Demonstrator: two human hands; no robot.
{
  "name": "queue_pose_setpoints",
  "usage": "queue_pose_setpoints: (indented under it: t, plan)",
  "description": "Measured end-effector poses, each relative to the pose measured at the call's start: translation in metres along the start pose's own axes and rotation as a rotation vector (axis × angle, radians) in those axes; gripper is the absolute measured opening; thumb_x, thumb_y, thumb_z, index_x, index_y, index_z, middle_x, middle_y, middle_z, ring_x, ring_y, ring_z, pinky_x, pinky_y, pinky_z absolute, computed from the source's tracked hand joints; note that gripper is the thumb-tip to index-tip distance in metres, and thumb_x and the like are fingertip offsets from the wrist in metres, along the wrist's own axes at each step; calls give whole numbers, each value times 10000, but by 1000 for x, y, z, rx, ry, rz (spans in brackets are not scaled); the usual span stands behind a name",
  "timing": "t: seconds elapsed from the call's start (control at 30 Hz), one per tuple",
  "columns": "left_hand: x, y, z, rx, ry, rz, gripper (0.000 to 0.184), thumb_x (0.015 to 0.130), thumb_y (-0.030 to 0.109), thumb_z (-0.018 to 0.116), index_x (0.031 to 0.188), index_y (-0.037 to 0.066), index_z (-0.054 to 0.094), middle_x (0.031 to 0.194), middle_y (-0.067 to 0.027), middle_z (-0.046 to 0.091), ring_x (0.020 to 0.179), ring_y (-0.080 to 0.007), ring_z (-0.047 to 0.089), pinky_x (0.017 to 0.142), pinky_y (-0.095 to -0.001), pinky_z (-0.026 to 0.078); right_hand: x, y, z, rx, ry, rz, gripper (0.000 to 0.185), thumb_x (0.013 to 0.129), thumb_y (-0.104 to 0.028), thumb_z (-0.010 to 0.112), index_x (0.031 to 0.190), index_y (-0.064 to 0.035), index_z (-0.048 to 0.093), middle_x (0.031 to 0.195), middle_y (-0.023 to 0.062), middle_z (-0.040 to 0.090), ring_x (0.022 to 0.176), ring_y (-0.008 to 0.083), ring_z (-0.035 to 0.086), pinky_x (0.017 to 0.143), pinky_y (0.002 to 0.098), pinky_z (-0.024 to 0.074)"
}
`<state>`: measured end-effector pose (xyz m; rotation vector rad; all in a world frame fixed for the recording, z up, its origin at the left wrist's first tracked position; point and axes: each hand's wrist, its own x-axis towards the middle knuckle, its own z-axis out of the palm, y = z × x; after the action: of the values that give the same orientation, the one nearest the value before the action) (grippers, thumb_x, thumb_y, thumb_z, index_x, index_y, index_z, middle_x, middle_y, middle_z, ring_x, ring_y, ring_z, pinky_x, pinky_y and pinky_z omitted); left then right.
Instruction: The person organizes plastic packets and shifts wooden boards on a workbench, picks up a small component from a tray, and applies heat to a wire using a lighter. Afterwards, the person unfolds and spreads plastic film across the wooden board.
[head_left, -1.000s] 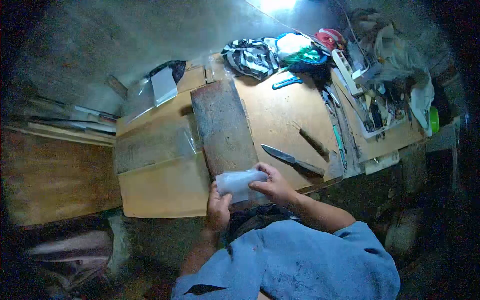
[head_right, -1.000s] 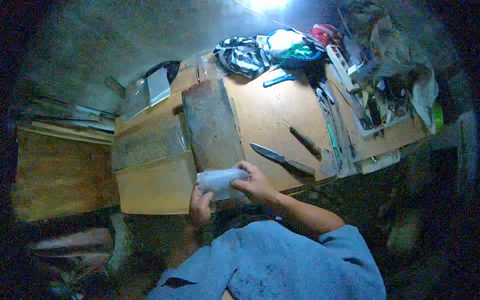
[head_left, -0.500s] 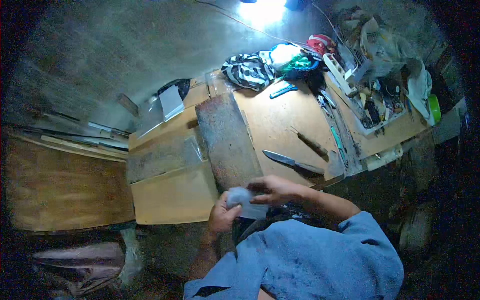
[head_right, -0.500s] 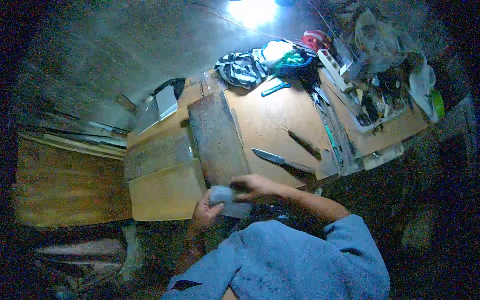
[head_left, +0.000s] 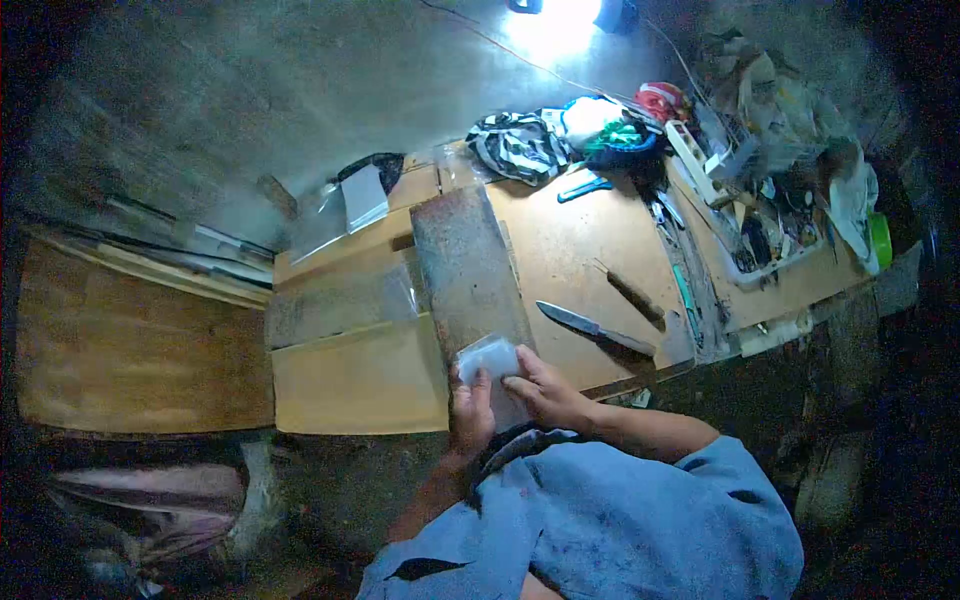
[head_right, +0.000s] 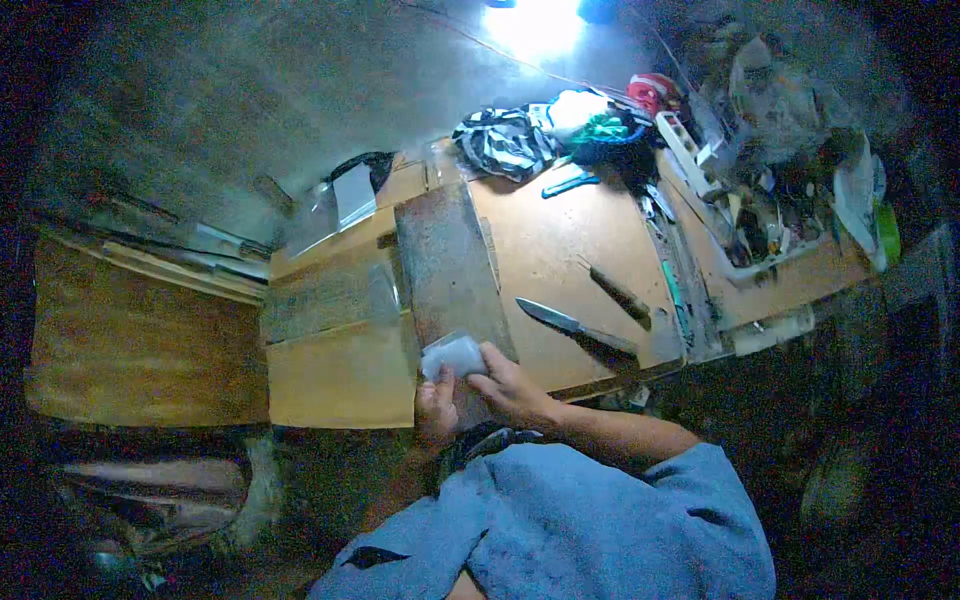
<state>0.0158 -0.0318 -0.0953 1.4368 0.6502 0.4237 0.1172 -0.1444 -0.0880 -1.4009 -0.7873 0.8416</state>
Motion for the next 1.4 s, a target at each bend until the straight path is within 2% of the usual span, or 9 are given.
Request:
queue_pose_setpoints:
  t: [0.1,0.2,0.33,0.67,0.8,0.87,1.03,1.13,1.4]
  plan:
    - [0,7,5,-218,3,-17,337,976,285,419,1179,20,465,1086,-75,548,1027,-161,492,910,-315,394,0,7,-1,12,99,-17,237,889,-135,511,1073,-12,426,922,146,514,895,220,519,780,337,428]
    - [-3,19,11,41,37,-63,300,981,270,411,1143,26,477,1077,-70,549,1007,-150,493,895,-304,400,0,2,3,37,100,-41,249,886,-135,509,1084,-10,426,925,125,518,893,210,518,796,332,426]
    - [3,10,7,-298,-23,-36,281,981,261,413,1130,33,485,1052,-60,549,998,-140,493,889,-297,399,2,6,1,178,92,29,286,882,-139,517,1118,-10,419,965,135,530,920,214,524,809,336,426]
    - [1,2,-3,-277,-109,-59,301,981,270,408,1168,37,450,1063,-61,530,999,-149,481,913,-301,377,0,5,2,176,91,62,303,874,-112,514,1140,-5,417,1020,147,529,985,221,519,839,350,420]
    - [-10,23,10,-18,-59,-1,371,979,324,399,1175,11,437,1095,-80,534,994,-154,491,896,-306,391,-3,14,11,46,84,-70,305,877,-106,510,1150,-9,417,1007,135,525,983,210,514,845,339,421]
    - [-9,20,10,-308,-96,-115,376,970,327,423,1186,19,433,1086,-83,539,997,-162,499,898,-310,390,-4,6,8,189,49,-44,338,870,-110,532,1168,-5,411,996,137,529,961,215,523,841,334,429]
    - [-6,32,-16,-409,-254,-245,378,922,271,528,1194,31,425,1086,-81,541,966,-141,523,837,-281,426,-9,-9,-15,231,-130,179,346,859,-116,570,1162,-19,434,987,106,547,927,180,531,817,325,444]
    - [-5,33,-18,-28,-319,-200,251,844,113,626,1060,32,527,929,-37,601,814,-85,559,717,-239,463,-12,-12,-18,69,-214,186,346,845,-119,604,1149,-36,460,966,58,559,910,129,528,783,294,455]
    - [-18,39,-18,-128,-136,-166,101,835,20,603,925,37,559,852,-25,616,752,-84,564,702,-253,472,-20,0,-33,95,-254,254,361,768,-106,708,1061,-14,520,909,42,585,850,118,550,725,271,461]
